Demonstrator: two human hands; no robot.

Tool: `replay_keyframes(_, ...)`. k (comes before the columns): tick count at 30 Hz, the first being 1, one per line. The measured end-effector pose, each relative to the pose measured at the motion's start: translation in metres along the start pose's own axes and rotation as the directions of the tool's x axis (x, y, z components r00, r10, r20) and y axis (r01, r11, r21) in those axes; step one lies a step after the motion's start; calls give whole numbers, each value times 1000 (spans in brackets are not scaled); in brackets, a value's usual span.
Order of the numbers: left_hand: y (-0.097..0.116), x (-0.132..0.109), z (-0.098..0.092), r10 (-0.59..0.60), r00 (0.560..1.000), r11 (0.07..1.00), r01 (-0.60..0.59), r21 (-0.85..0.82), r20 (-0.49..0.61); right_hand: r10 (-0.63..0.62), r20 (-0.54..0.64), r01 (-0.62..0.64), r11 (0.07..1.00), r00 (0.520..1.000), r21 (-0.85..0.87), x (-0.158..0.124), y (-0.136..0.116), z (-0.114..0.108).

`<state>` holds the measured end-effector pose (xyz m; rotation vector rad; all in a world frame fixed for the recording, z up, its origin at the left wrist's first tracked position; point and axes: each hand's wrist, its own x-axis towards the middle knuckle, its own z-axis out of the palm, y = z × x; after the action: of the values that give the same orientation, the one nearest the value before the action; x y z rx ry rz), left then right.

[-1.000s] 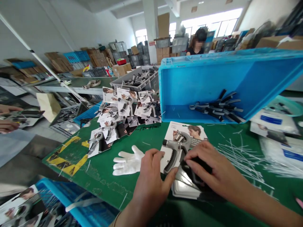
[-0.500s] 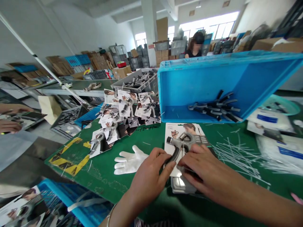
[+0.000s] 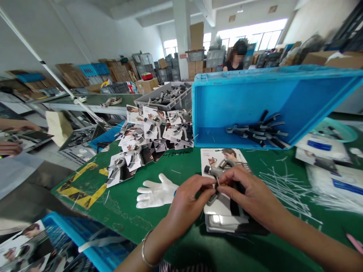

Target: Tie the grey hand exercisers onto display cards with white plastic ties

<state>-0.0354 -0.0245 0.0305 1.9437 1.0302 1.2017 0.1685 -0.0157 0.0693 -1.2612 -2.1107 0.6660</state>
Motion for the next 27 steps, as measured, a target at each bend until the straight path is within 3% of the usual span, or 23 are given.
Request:
replay_keyframes(3, 0, -1, 4, -124, 992, 989, 120, -83, -37, -30, 25, 31, 998, 999, -54, -5, 4, -5)
replay_keyframes(10, 1, 1, 4, -191, 982, 964, 187, -191, -4, -151, 98, 168, 963, 984, -212, -11, 5, -8)
replay_keyframes(20, 1, 1, 3, -148, 989, 982, 150, -112, 28, -186, 88, 200, 957, 979, -209, -8, 5, -4)
replay_keyframes(27, 7, 5, -9, -7, 991, 1000, 3, 25, 133, -239, 30, 241, 960, 971, -141, -6, 2, -2)
